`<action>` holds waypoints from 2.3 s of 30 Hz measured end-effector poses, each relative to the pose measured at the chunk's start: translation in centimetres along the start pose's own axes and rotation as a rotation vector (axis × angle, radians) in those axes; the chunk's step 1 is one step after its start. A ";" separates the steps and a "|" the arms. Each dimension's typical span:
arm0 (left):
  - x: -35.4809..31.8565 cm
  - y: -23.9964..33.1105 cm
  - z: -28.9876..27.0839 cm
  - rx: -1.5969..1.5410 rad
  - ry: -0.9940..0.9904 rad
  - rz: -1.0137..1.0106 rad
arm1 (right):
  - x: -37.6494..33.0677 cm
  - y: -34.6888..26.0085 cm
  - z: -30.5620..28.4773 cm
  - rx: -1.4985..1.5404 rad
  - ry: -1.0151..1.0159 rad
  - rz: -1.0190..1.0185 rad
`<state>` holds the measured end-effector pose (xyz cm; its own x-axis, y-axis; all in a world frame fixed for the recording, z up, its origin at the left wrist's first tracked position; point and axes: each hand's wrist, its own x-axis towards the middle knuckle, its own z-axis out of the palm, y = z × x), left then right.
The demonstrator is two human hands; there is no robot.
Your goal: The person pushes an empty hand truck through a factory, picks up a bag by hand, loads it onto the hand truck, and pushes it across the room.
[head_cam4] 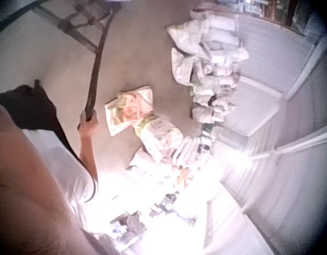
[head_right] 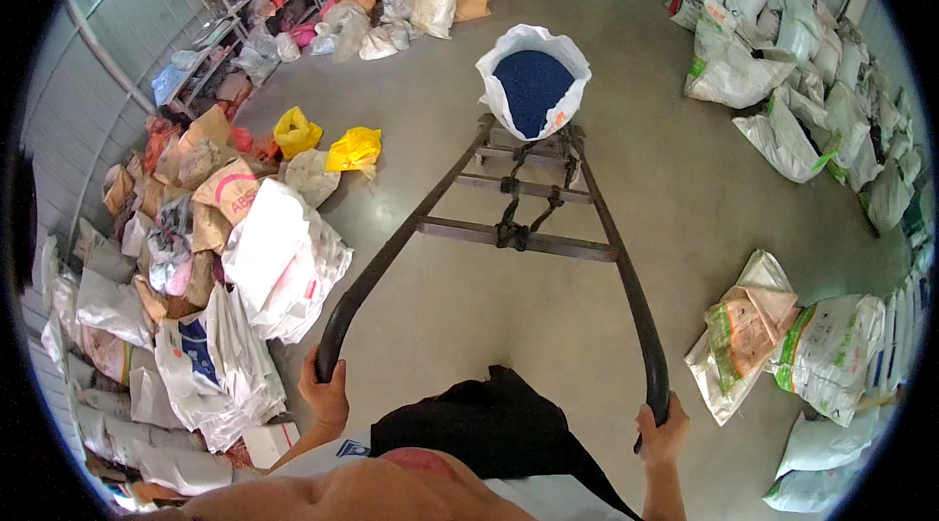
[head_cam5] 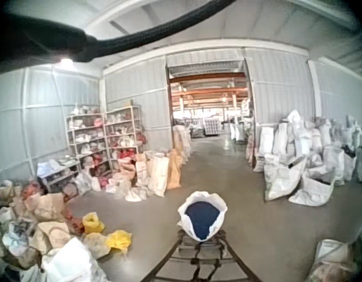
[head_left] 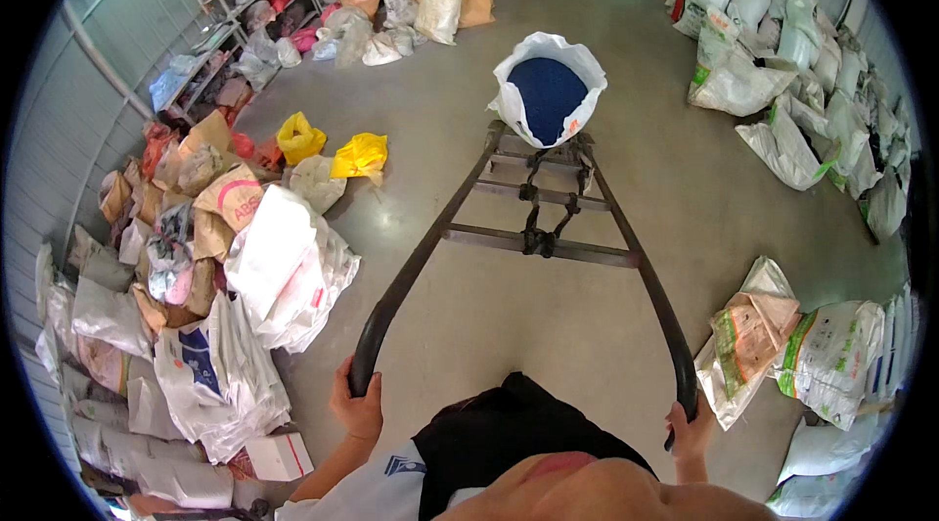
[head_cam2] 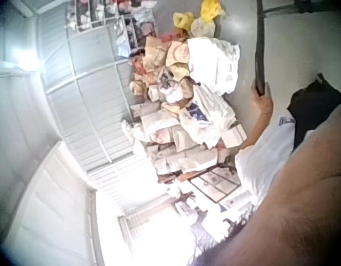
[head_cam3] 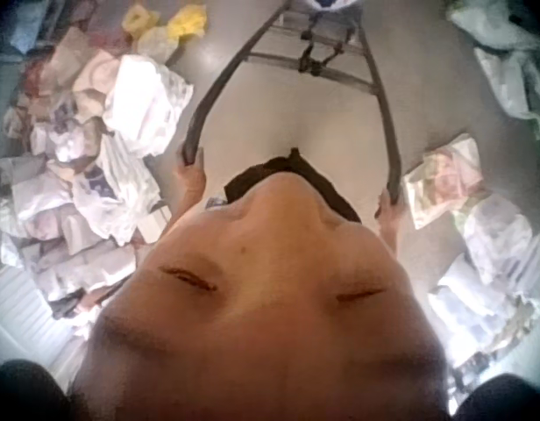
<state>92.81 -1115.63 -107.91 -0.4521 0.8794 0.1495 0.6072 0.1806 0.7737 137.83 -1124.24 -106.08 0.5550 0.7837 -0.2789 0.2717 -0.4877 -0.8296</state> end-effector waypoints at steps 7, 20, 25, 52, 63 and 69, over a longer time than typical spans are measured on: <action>9.1 2.2 8.2 -0.094 0.018 0.055 | 10.4 -4.2 2.7 -0.006 0.041 0.018; 25.9 5.7 24.2 -0.058 0.086 0.080 | 30.5 -11.5 8.9 -0.467 0.262 -0.168; 34.6 9.1 29.8 -0.079 -0.016 0.008 | 39.4 -18.5 12.1 -0.331 0.125 0.080; 85.0 33.2 70.7 0.161 -0.387 -0.040 | 99.1 -37.0 24.1 -0.073 0.114 -0.008; 104.2 41.0 88.5 0.099 -0.437 -0.026 | 124.8 -46.6 29.1 0.019 0.194 0.195; 114.6 45.0 97.1 0.059 -0.411 -0.049 | 136.7 -52.7 30.8 0.108 0.132 0.143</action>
<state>131.83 -963.95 -115.73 -0.1901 0.9696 -0.1538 0.6337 0.2409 0.7352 175.19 -979.52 -115.37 0.6817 0.6490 -0.3377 0.1007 -0.5405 -0.8353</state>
